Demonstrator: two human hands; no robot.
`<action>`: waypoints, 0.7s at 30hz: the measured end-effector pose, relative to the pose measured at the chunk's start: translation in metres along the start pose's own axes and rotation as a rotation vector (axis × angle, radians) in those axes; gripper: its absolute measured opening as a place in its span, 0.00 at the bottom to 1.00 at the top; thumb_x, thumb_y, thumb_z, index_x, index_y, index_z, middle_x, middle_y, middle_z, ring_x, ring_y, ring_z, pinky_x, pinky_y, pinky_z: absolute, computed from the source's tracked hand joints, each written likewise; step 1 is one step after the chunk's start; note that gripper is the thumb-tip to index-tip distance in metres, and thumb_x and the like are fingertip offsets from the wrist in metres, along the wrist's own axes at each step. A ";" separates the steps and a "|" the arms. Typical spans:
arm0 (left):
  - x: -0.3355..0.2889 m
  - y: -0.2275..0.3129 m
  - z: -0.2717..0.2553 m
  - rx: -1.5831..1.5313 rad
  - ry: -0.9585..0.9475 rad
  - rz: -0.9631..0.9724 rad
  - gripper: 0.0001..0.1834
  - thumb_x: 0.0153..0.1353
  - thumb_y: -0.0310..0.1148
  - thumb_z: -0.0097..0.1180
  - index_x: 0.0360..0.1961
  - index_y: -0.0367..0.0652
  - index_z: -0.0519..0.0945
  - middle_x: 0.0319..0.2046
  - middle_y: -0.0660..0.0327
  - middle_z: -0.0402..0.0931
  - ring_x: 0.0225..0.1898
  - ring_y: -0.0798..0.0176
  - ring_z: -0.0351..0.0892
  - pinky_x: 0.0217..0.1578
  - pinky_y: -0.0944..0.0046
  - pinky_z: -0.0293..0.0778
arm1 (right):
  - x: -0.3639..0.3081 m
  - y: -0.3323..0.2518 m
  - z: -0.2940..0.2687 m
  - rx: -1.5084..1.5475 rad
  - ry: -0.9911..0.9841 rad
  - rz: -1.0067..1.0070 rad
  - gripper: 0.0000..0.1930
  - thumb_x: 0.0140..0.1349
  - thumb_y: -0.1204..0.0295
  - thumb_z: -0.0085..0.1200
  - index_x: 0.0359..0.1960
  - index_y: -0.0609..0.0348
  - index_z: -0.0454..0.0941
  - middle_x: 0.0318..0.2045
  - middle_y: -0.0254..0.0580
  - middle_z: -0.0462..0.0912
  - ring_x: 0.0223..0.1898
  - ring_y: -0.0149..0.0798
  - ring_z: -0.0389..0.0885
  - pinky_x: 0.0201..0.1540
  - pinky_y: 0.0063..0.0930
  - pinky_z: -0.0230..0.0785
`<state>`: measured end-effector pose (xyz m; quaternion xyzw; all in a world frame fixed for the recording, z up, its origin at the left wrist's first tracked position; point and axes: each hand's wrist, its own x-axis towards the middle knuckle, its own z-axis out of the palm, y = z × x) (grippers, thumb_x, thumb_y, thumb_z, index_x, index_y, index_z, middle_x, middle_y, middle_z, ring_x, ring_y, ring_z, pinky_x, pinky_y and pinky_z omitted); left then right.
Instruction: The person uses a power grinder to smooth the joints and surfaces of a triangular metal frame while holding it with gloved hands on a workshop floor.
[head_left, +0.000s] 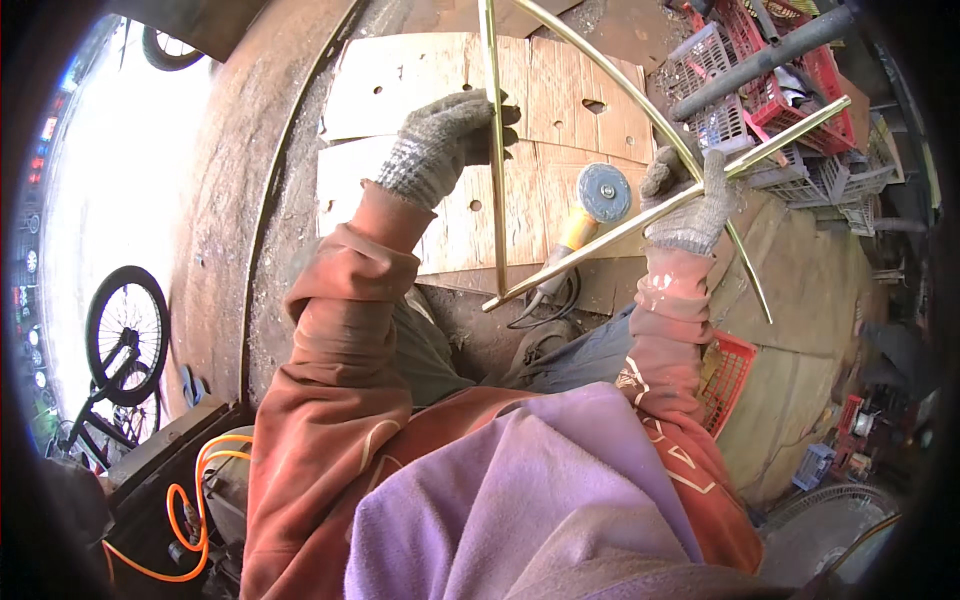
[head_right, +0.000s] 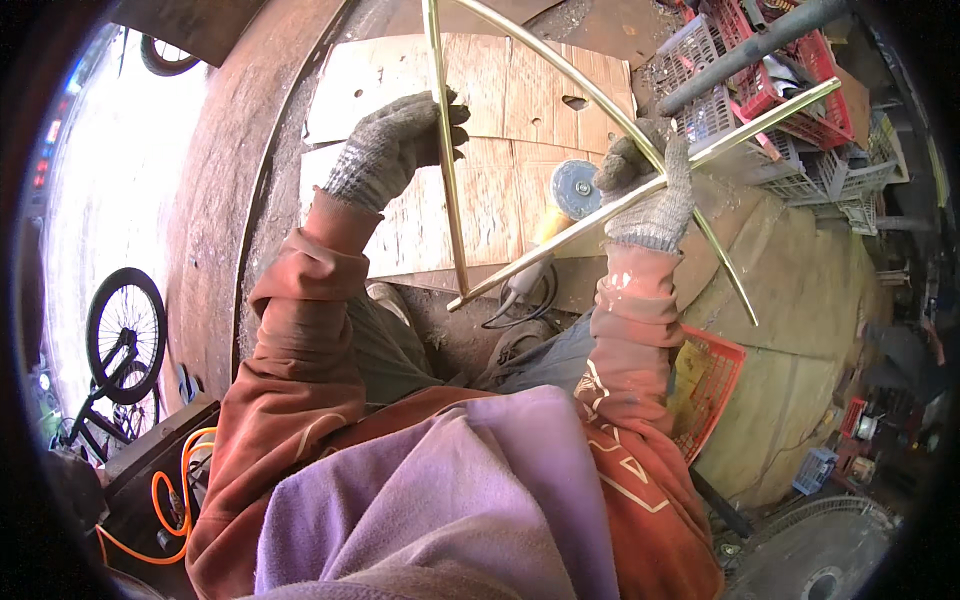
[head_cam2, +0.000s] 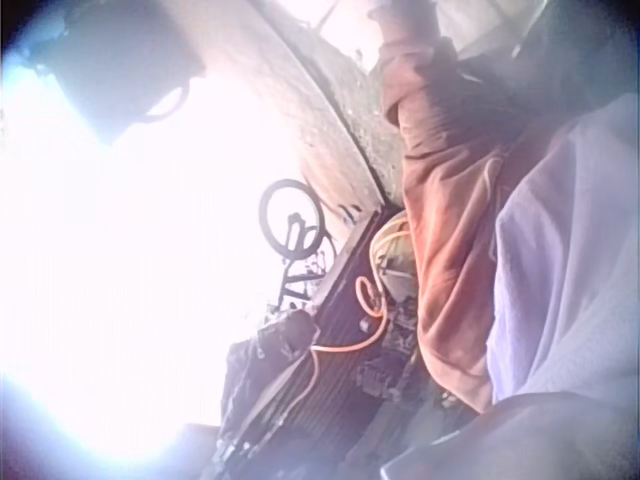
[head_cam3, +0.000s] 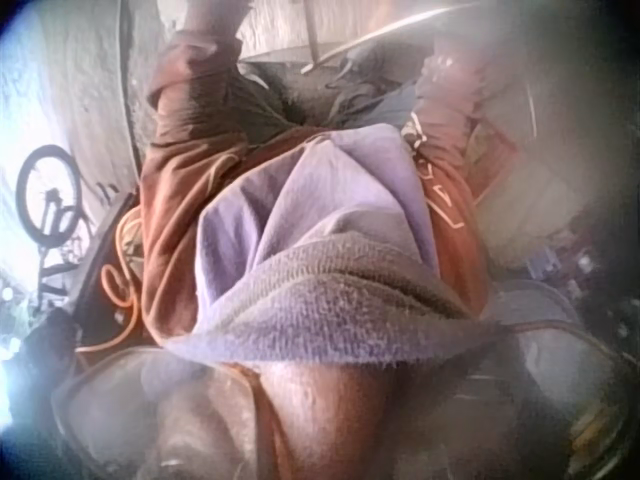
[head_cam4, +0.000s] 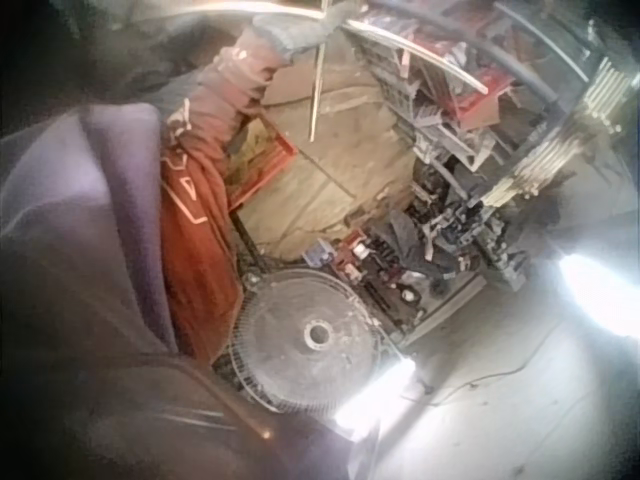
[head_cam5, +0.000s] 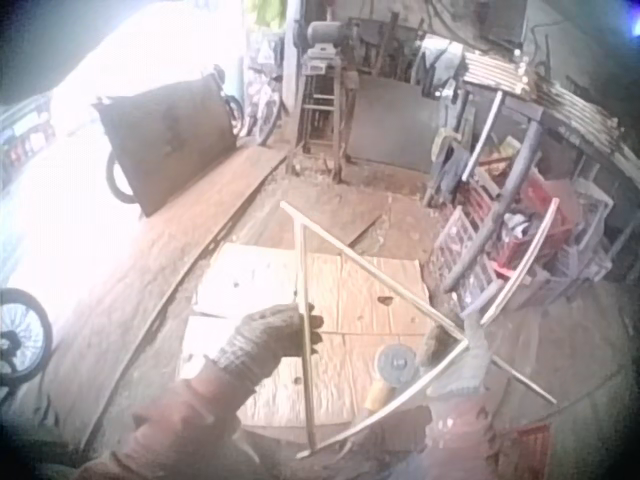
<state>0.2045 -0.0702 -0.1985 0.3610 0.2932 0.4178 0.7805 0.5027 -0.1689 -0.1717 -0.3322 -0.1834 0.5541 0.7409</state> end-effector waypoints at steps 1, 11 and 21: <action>0.000 0.001 -0.001 0.007 -0.004 0.017 0.21 0.66 0.35 0.55 0.57 0.32 0.76 0.49 0.50 0.82 0.46 0.51 0.84 0.48 0.52 0.81 | -0.001 0.000 0.000 -0.020 -0.014 0.013 0.24 0.67 0.50 0.54 0.48 0.60 0.80 0.34 0.48 0.86 0.27 0.42 0.85 0.28 0.34 0.82; 0.000 0.003 0.007 -0.226 -0.231 0.033 0.22 0.67 0.38 0.56 0.58 0.36 0.76 0.48 0.51 0.82 0.44 0.52 0.84 0.45 0.51 0.81 | 0.002 0.006 -0.012 0.213 0.039 0.072 0.22 0.68 0.52 0.52 0.46 0.61 0.79 0.35 0.46 0.85 0.31 0.38 0.84 0.28 0.30 0.80; -0.016 0.007 0.020 -0.119 -0.316 -0.083 0.28 0.65 0.37 0.59 0.62 0.33 0.73 0.50 0.50 0.81 0.44 0.53 0.84 0.46 0.54 0.81 | 0.009 0.005 -0.025 0.403 -0.032 0.106 0.27 0.63 0.57 0.61 0.50 0.71 0.73 0.40 0.48 0.78 0.33 0.37 0.78 0.32 0.27 0.77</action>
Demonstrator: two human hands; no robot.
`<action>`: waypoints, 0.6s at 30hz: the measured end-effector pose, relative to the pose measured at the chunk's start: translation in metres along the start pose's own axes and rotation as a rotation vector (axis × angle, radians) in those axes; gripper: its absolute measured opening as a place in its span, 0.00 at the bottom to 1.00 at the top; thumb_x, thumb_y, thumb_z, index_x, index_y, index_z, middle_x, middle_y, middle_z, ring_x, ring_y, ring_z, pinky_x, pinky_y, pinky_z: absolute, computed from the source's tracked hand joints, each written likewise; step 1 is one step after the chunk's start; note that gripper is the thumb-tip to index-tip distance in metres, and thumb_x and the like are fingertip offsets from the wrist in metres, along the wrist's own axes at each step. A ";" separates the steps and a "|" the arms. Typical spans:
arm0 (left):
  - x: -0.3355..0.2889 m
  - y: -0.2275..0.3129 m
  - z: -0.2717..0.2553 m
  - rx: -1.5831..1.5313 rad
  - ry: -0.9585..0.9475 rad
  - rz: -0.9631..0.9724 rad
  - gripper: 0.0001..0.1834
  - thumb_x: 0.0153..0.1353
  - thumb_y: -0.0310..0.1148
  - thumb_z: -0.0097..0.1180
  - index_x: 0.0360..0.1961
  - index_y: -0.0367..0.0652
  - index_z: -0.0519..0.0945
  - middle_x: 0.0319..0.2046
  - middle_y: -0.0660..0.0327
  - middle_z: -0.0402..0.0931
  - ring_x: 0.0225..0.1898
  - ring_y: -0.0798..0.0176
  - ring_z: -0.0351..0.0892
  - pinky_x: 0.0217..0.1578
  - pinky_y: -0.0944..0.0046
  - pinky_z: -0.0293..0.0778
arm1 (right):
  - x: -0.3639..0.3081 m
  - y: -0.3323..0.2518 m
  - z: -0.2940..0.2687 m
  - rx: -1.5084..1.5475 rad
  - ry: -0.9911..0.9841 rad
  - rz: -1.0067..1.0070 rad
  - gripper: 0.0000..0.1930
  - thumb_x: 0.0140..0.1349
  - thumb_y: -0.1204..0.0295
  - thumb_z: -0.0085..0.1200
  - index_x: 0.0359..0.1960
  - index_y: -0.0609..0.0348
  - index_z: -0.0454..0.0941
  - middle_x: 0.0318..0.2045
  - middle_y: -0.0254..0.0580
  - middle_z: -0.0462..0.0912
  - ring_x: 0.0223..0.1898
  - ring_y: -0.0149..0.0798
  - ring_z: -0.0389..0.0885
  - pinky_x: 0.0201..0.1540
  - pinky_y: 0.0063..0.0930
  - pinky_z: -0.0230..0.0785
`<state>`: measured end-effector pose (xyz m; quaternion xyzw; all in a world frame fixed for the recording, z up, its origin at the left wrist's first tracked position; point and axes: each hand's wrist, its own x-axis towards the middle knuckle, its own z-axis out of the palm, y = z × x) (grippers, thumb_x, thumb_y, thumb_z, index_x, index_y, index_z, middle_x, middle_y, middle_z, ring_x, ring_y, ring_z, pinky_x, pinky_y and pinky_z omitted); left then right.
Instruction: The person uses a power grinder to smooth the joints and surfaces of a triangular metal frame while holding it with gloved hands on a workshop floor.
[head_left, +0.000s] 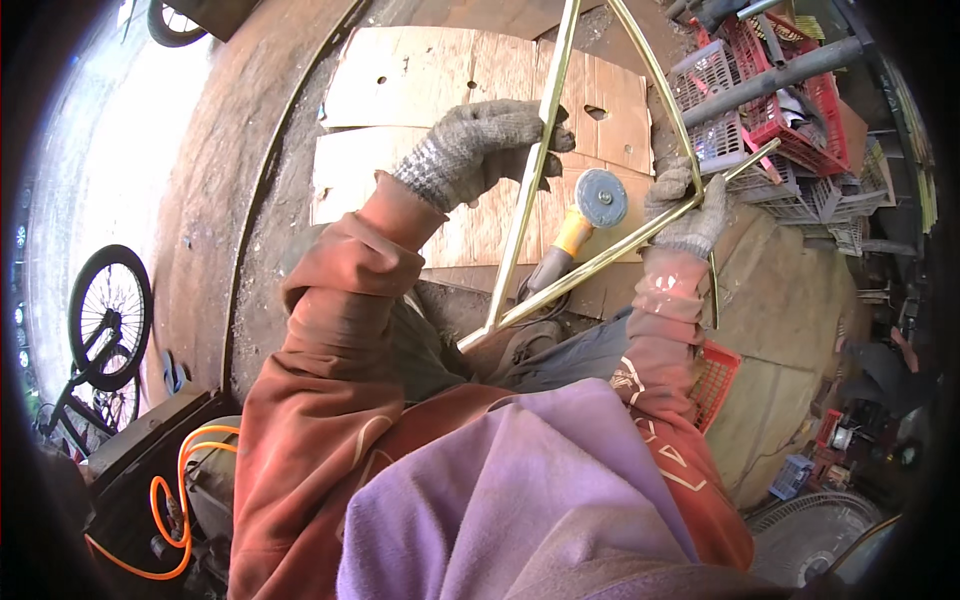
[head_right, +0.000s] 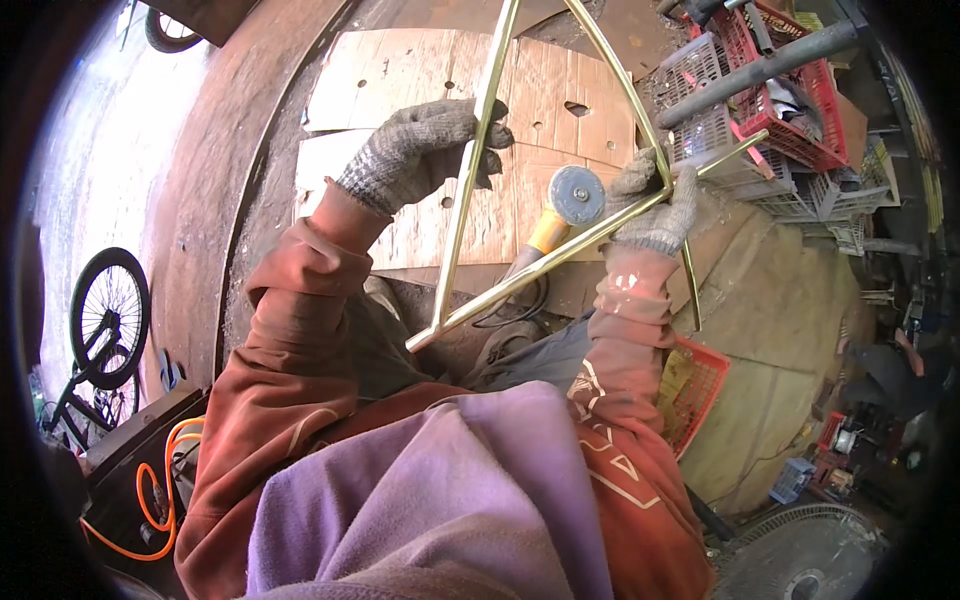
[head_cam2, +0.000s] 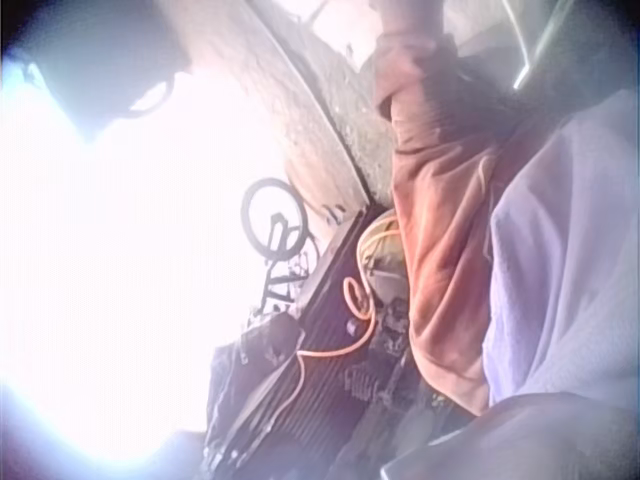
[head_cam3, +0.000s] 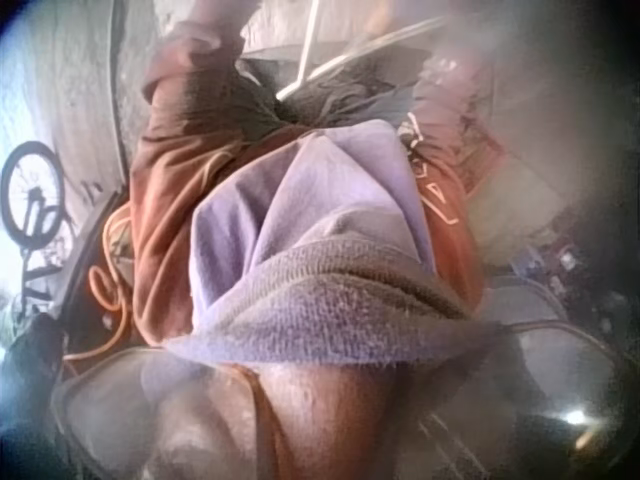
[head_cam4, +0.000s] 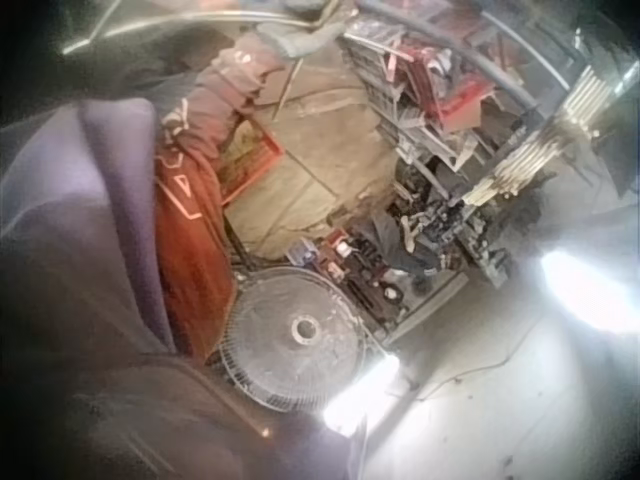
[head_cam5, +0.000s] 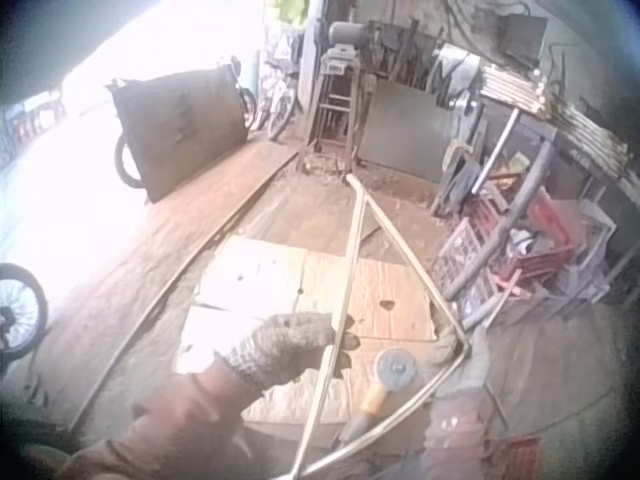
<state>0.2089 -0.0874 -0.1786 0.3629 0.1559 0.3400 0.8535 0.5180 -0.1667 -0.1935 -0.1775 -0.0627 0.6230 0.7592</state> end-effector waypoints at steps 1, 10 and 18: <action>0.000 0.000 0.000 -0.001 -0.003 0.002 0.28 0.65 0.37 0.59 0.62 0.33 0.73 0.50 0.50 0.81 0.44 0.53 0.84 0.46 0.54 0.81 | 0.000 0.000 0.002 -0.007 0.046 -0.016 0.26 0.65 0.54 0.56 0.50 0.68 0.75 0.38 0.48 0.79 0.31 0.37 0.79 0.30 0.27 0.77; -0.006 0.003 0.010 0.081 -0.160 -0.011 0.34 0.59 0.32 0.63 0.65 0.31 0.68 0.51 0.50 0.81 0.46 0.54 0.85 0.48 0.53 0.81 | -0.004 0.000 0.009 0.013 0.120 -0.100 0.25 0.66 0.51 0.54 0.50 0.63 0.78 0.36 0.46 0.82 0.29 0.37 0.81 0.27 0.27 0.78; 0.006 -0.006 0.010 0.200 0.249 -0.099 0.27 0.66 0.36 0.58 0.62 0.32 0.70 0.44 0.52 0.82 0.42 0.56 0.84 0.46 0.54 0.82 | -0.001 0.004 0.019 -0.067 0.187 -0.166 0.18 0.66 0.55 0.58 0.41 0.59 0.82 0.33 0.45 0.87 0.33 0.40 0.88 0.32 0.36 0.86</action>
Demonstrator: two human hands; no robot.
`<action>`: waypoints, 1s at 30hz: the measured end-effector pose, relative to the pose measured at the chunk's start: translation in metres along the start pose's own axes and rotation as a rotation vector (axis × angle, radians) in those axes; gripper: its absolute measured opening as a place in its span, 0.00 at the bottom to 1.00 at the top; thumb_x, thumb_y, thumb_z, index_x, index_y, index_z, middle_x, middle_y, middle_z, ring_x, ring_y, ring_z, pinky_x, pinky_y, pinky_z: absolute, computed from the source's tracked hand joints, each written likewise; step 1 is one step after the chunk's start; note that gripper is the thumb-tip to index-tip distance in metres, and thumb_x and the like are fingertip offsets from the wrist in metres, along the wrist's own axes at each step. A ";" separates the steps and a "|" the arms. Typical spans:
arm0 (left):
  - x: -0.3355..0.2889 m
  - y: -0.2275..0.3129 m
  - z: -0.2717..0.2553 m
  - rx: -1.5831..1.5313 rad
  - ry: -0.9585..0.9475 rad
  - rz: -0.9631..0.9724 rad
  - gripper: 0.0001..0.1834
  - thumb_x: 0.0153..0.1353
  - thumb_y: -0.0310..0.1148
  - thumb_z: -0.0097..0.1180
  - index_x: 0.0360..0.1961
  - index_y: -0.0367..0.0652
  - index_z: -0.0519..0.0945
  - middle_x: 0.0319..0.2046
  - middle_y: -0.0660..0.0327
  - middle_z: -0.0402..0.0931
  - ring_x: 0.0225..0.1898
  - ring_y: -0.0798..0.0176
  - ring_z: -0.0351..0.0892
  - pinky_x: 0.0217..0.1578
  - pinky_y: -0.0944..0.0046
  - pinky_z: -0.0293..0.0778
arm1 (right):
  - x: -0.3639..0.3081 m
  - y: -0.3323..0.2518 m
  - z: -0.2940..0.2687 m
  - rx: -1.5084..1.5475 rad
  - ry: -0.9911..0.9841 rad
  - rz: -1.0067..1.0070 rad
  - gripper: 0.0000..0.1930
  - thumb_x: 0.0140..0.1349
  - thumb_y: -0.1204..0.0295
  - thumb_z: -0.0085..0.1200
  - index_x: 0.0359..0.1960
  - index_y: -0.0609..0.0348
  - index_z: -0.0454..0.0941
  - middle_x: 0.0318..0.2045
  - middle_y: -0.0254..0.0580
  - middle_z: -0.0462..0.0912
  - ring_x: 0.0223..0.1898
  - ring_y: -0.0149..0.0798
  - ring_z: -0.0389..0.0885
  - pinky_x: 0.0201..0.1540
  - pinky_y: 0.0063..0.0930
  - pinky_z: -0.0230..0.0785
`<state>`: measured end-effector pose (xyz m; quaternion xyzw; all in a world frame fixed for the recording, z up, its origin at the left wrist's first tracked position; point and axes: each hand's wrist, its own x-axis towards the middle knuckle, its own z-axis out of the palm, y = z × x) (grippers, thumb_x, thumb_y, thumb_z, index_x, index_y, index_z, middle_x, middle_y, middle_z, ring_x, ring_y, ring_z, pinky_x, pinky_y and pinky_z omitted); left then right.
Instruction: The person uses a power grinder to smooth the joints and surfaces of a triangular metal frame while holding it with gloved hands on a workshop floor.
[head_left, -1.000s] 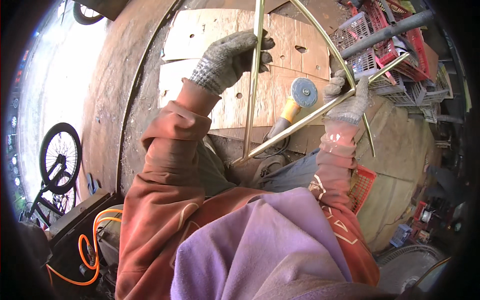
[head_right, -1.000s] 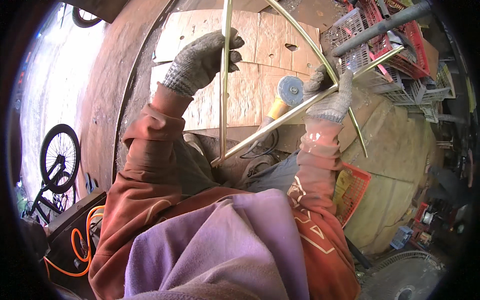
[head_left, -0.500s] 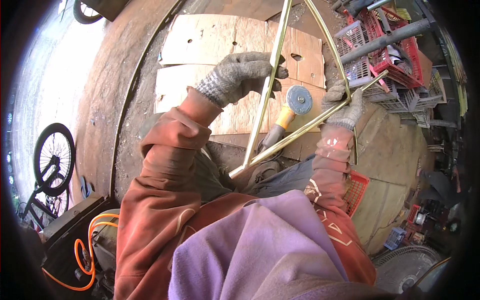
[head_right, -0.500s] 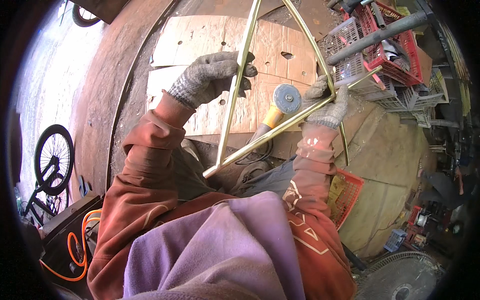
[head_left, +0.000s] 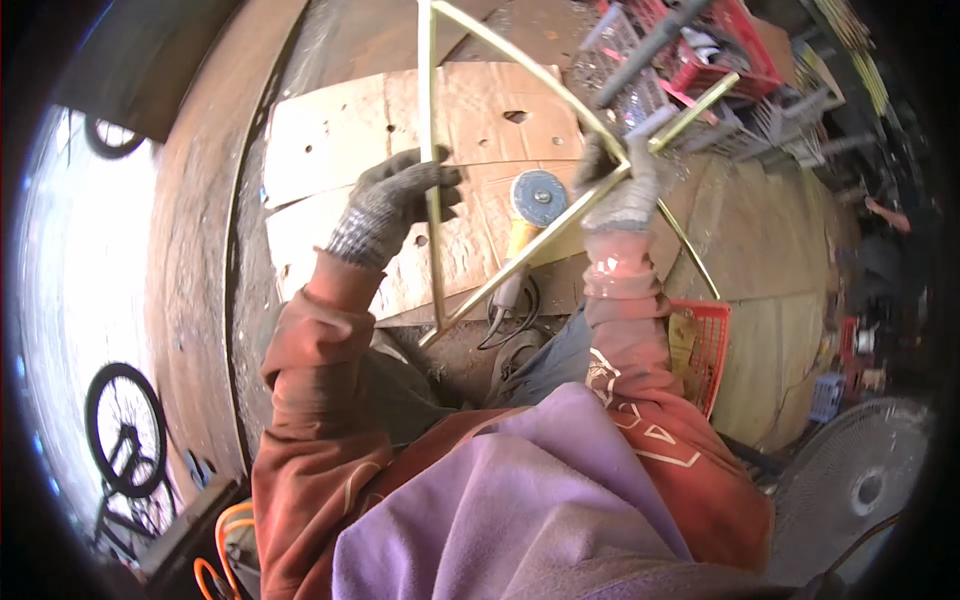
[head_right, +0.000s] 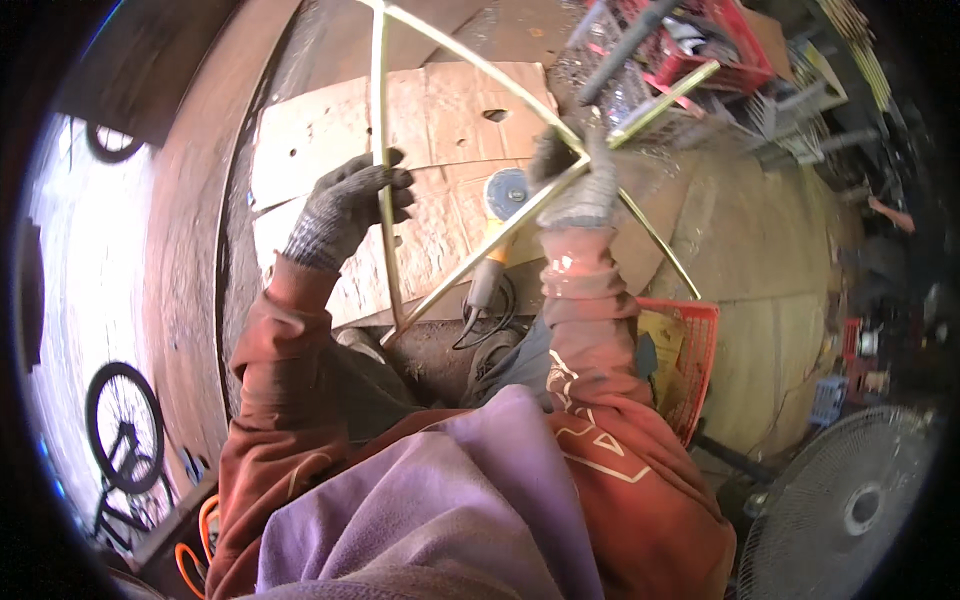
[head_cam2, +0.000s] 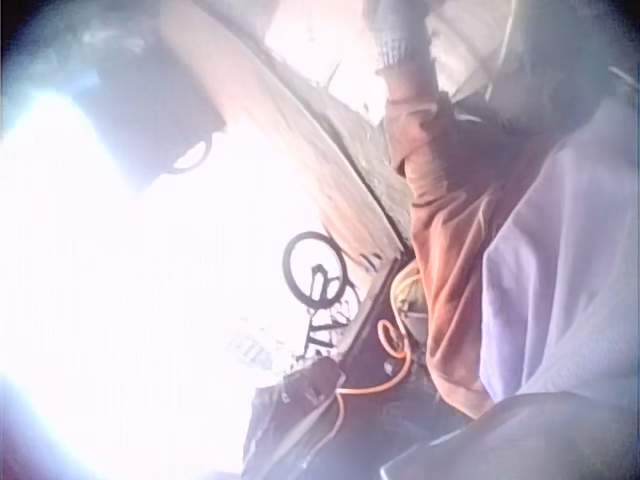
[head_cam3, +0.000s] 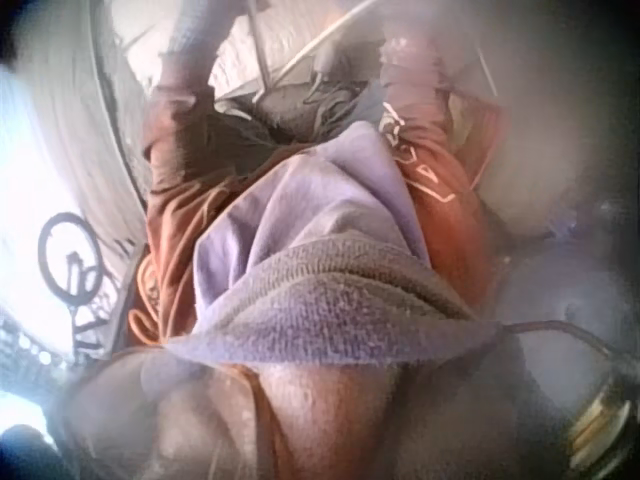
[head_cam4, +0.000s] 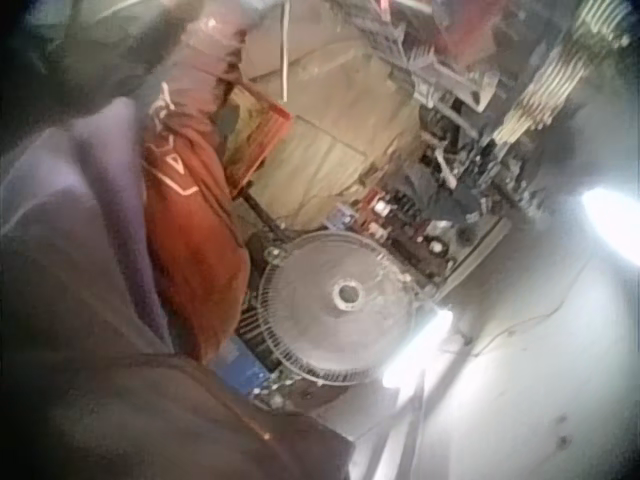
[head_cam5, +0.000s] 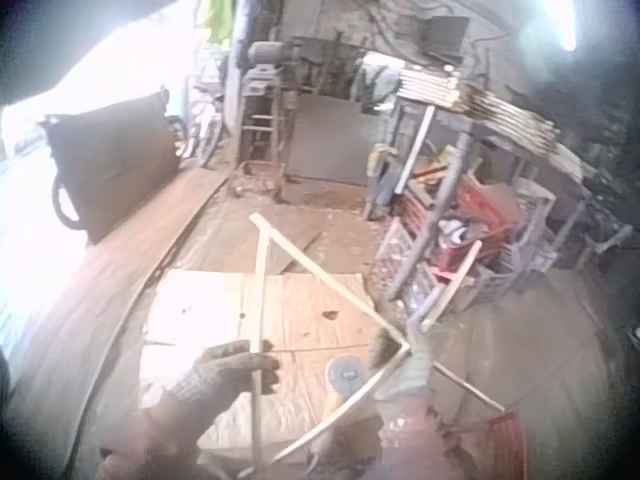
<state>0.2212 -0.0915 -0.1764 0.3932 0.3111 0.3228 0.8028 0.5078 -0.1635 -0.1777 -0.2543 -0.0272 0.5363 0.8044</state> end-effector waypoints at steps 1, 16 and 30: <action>0.004 -0.007 -0.003 -0.043 0.039 -0.014 0.25 0.66 0.36 0.58 0.60 0.33 0.72 0.43 0.53 0.82 0.42 0.56 0.83 0.44 0.54 0.81 | 0.000 0.002 0.004 0.009 0.028 0.011 0.18 0.66 0.54 0.58 0.41 0.59 0.82 0.33 0.45 0.87 0.33 0.40 0.88 0.31 0.36 0.86; 0.019 -0.055 -0.020 0.035 0.249 -0.294 0.17 0.63 0.46 0.63 0.38 0.42 0.81 0.28 0.58 0.80 0.29 0.58 0.82 0.33 0.57 0.82 | -0.002 0.019 0.002 0.031 -0.076 0.179 0.18 0.67 0.58 0.56 0.45 0.62 0.78 0.40 0.62 0.84 0.36 0.56 0.86 0.36 0.48 0.84; 0.013 -0.034 -0.001 0.378 0.079 -0.209 0.25 0.67 0.44 0.56 0.59 0.38 0.77 0.48 0.57 0.82 0.41 0.60 0.83 0.38 0.61 0.80 | 0.004 0.040 0.000 0.009 -0.232 0.195 0.11 0.66 0.63 0.58 0.41 0.58 0.81 0.41 0.61 0.85 0.40 0.58 0.87 0.44 0.57 0.82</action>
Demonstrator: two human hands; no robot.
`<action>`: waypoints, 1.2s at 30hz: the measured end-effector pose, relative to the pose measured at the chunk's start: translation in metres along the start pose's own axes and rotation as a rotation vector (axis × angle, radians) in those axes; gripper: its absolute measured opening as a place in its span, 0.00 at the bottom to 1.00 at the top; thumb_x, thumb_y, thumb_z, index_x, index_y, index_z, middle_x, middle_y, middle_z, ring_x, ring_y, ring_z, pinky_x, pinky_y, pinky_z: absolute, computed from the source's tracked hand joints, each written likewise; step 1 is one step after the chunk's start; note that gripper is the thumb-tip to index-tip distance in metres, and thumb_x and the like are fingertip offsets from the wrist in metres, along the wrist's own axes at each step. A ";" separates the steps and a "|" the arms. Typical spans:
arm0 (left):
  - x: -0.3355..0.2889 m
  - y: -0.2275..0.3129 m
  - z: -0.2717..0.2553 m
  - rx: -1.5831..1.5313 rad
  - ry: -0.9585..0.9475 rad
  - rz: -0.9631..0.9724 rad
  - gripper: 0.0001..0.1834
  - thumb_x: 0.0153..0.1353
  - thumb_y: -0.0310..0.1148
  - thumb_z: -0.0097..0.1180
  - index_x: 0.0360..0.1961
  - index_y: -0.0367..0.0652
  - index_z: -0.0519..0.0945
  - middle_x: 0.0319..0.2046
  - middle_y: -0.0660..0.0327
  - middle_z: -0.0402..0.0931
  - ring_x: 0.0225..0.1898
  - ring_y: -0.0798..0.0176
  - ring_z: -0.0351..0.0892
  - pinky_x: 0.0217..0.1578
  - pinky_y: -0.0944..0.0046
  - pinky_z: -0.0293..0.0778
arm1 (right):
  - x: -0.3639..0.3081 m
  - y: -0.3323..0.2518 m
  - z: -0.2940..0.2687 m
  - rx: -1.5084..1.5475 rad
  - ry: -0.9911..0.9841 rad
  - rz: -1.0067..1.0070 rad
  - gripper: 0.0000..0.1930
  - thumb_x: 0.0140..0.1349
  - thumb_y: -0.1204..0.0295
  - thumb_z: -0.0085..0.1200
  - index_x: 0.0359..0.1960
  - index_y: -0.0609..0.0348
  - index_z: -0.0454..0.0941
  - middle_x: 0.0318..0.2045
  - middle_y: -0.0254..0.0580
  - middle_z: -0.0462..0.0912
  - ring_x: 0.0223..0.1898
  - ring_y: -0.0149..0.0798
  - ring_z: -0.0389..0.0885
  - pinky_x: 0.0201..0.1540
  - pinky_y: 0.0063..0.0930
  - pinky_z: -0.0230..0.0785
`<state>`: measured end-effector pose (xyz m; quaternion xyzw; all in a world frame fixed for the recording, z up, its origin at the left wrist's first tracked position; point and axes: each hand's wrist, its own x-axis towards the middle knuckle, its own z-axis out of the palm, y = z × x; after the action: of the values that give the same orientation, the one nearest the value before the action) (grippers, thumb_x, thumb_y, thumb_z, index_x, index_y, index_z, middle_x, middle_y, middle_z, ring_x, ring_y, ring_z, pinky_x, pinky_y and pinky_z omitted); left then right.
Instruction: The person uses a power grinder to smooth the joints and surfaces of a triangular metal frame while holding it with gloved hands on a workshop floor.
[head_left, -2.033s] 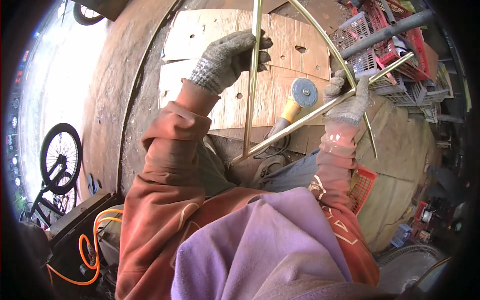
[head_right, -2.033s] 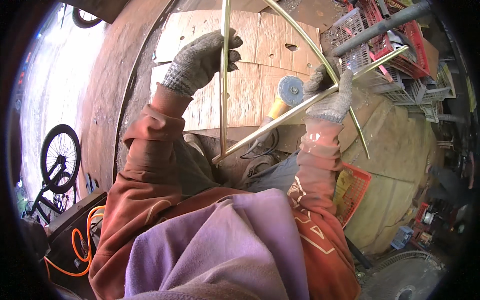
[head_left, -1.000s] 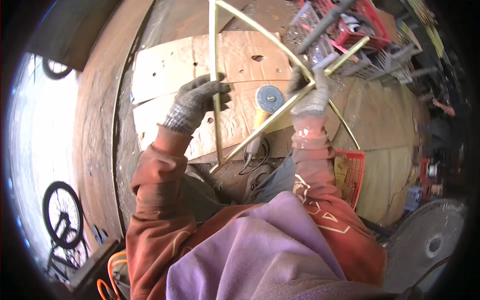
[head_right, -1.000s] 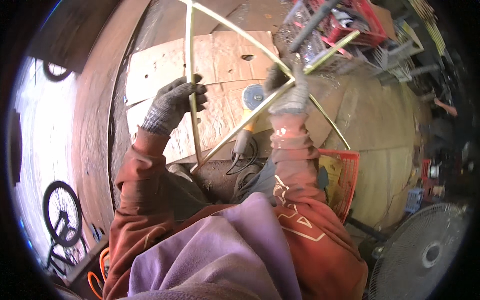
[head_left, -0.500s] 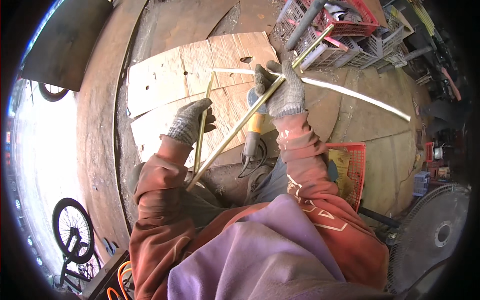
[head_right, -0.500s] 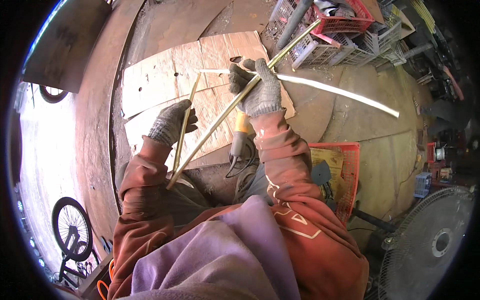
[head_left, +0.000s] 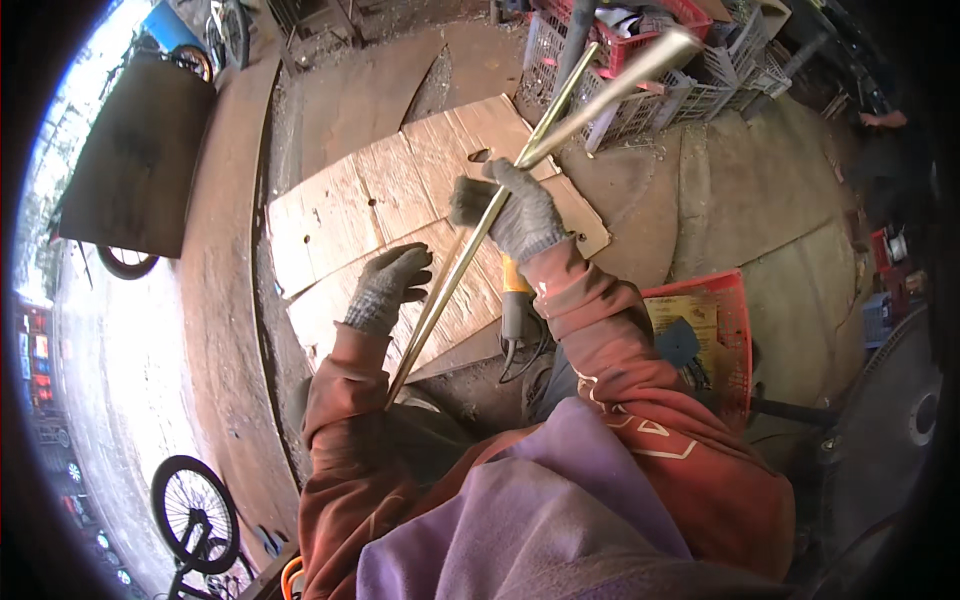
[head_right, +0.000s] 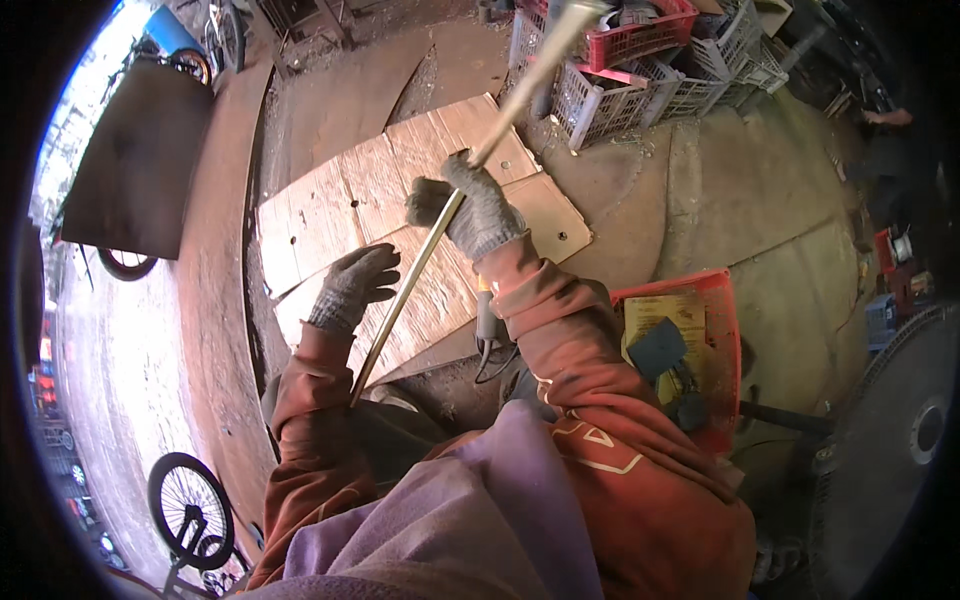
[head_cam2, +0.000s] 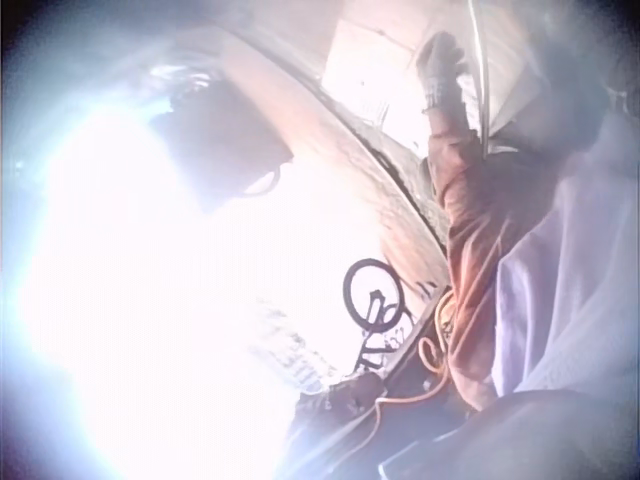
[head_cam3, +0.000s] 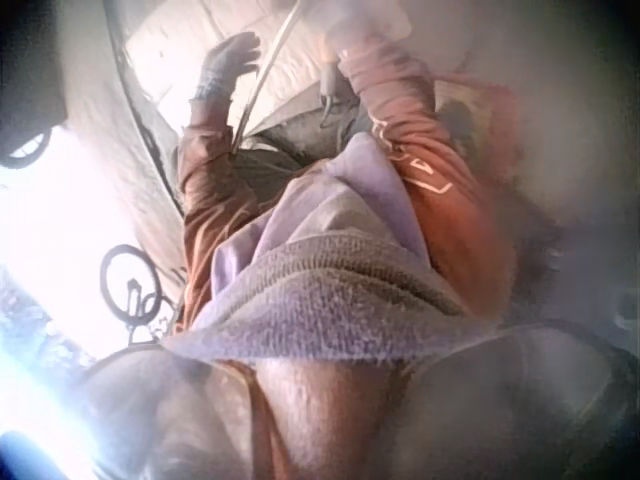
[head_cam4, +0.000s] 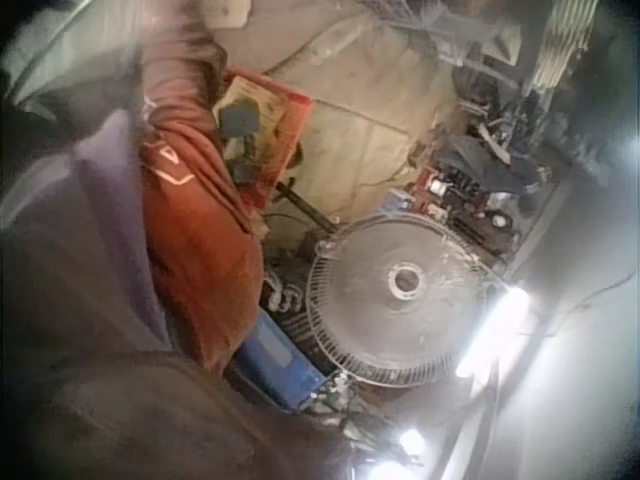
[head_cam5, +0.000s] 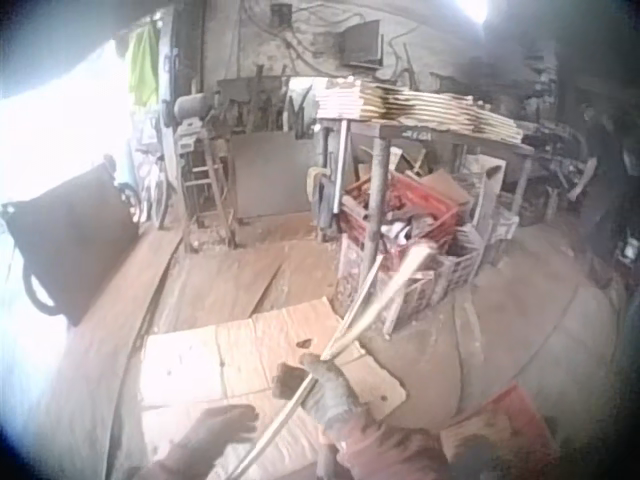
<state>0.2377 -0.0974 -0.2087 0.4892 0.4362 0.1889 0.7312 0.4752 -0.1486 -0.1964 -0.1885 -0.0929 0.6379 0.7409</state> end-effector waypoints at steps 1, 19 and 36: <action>-0.005 0.010 -0.001 0.012 -0.010 0.094 0.25 0.68 0.44 0.56 0.59 0.38 0.76 0.49 0.56 0.82 0.43 0.59 0.83 0.40 0.61 0.80 | 0.002 0.004 0.001 0.013 -0.011 -0.011 0.11 0.66 0.63 0.58 0.41 0.58 0.81 0.41 0.61 0.85 0.40 0.58 0.87 0.44 0.57 0.82; -0.071 0.239 0.123 0.249 0.272 1.060 0.24 0.71 0.46 0.50 0.47 0.30 0.80 0.17 0.62 0.73 0.15 0.68 0.72 0.16 0.68 0.68 | 0.002 0.052 0.031 -0.582 -0.008 -0.007 0.39 0.55 0.76 0.66 0.63 0.67 0.53 0.41 0.53 0.82 0.38 0.40 0.85 0.37 0.32 0.83; 0.041 0.068 -0.014 0.486 0.513 0.405 0.22 0.61 0.50 0.62 0.32 0.37 0.81 0.20 0.60 0.76 0.21 0.64 0.78 0.23 0.61 0.76 | -0.031 0.014 0.030 -0.640 -0.024 0.124 0.23 0.62 0.68 0.64 0.54 0.67 0.71 0.36 0.44 0.82 0.32 0.35 0.85 0.31 0.25 0.81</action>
<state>0.2588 -0.0305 -0.1698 0.6608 0.5314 0.3364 0.4097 0.4466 -0.1723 -0.1717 -0.4096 -0.2855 0.6223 0.6029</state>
